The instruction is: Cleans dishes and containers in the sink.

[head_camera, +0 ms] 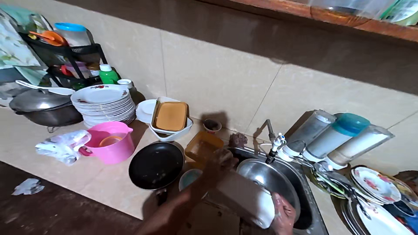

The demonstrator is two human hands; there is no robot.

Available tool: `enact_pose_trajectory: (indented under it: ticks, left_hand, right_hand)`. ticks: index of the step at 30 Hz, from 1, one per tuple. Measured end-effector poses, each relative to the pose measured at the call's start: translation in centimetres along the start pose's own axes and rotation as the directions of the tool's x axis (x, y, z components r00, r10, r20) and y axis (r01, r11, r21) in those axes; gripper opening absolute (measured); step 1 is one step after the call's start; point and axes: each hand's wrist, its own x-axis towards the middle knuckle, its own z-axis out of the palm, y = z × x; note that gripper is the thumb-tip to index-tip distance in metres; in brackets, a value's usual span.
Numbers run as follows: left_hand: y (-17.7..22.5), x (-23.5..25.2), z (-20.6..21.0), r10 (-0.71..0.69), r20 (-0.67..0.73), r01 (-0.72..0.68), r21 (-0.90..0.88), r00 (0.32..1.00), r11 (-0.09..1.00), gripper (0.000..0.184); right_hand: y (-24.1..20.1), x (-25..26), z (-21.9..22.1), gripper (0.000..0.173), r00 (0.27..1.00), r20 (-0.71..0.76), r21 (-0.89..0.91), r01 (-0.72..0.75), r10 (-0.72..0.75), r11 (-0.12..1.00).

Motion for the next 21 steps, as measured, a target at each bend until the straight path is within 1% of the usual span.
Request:
enact_pose_trajectory:
  ticks: [1,2,3,4,5,6,7,8,10,11,12,14,15,16,17,18,19,20,21]
  left_hand:
    - [-0.5,-0.5,1.0,0.077,-0.099,-0.074,0.03,0.992,0.997,0.04]
    - [-0.7,-1.4,2.1,0.194,-0.116,-0.188,0.061,0.974,0.98,0.04]
    - [-0.4,-2.4,3.2,0.32,-0.067,-0.315,0.078,0.945,0.946,0.041]
    - [0.2,-3.3,4.4,0.418,0.025,-0.419,0.07,0.908,0.905,0.039]
    - [0.8,-3.9,5.6,0.486,0.117,-0.494,0.051,0.866,0.868,0.039]
    - [1.1,-4.1,6.6,0.524,0.167,-0.537,0.038,0.835,0.843,0.039]
    - [1.2,-3.9,7.1,0.536,0.169,-0.55,0.049,0.827,0.833,0.039]
    - [1.1,-3.4,7.2,0.535,0.142,-0.548,0.075,0.833,0.833,0.039]
    - [-0.1,-2.3,6.7,0.526,0.056,-0.529,0.13,0.849,0.839,0.04]
    - [-1.2,-1.9,6.3,0.504,0.005,-0.498,0.173,0.863,0.85,0.04]
    - [-2.3,-1.6,5.8,0.454,-0.042,-0.436,0.215,0.89,0.874,0.04]
    - [-4.0,-0.8,5.2,0.344,-0.136,-0.316,0.189,0.929,0.93,0.035]
    - [-3.9,-0.7,5.4,0.326,-0.16,-0.299,0.171,0.932,0.939,0.034]
    - [-3.2,-1.0,5.9,0.356,-0.165,-0.329,0.167,0.92,0.929,0.035]
    - [-1.8,-1.8,6.7,0.423,-0.138,-0.4,0.163,0.896,0.902,0.037]
    - [-0.3,-2.8,7.5,0.51,-0.08,-0.499,0.129,0.856,0.857,0.037]
    - [1.0,-3.6,8.2,0.607,-0.008,-0.603,0.104,0.795,0.791,0.036]
    - [1.9,-4.0,8.5,0.687,0.041,-0.687,0.102,0.726,0.72,0.033]
    - [2.1,-4.1,8.7,0.727,0.055,-0.728,0.114,0.684,0.676,0.029]
  right_hand:
    - [-0.3,0.0,0.7,0.04,0.992,-0.083,0.013,-0.099,0.1,0.995]
    - [-0.5,0.2,1.4,0.042,0.97,-0.15,0.038,-0.186,0.19,0.982]
    - [-0.9,0.4,2.0,0.044,0.944,-0.189,0.087,-0.257,0.27,0.962]
    - [-1.3,0.6,2.5,0.044,0.93,-0.187,0.135,-0.296,0.317,0.946]
    - [-1.5,0.5,2.7,0.044,0.932,-0.157,0.161,-0.302,0.327,0.94]
    - [-1.6,0.4,2.8,0.043,0.942,-0.113,0.167,-0.296,0.316,0.94]
    - [-1.7,0.2,2.9,0.042,0.947,-0.078,0.169,-0.296,0.312,0.94]
    - [-1.8,0.2,3.0,0.042,0.945,-0.063,0.174,-0.306,0.321,0.936]
    - [-2.4,0.0,3.0,0.043,0.947,-0.072,0.171,-0.299,0.315,0.939]
    - [-2.9,-0.1,2.9,0.043,0.951,-0.079,0.162,-0.285,0.301,0.945]
    - [-3.4,0.0,2.6,0.043,0.95,-0.083,0.158,-0.285,0.3,0.946]
    - [-4.3,0.5,2.5,0.044,0.932,-0.106,0.164,-0.326,0.345,0.931]
    - [-4.5,0.7,2.6,0.043,0.915,-0.109,0.176,-0.366,0.387,0.914]
    - [-4.6,0.8,2.8,0.042,0.891,-0.104,0.197,-0.416,0.441,0.888]
    - [-4.6,0.8,3.0,0.041,0.861,-0.093,0.226,-0.472,0.501,0.852]
    - [-4.7,0.8,3.2,0.04,0.829,-0.072,0.261,-0.522,0.555,0.812]
    - [-4.8,0.7,3.3,0.042,0.805,-0.049,0.285,-0.557,0.592,0.78]
    - [-4.7,0.7,3.3,0.043,0.796,-0.05,0.284,-0.568,0.604,0.772]
    - [-4.7,1.0,3.4,0.044,0.795,-0.077,0.288,-0.559,0.601,0.777]
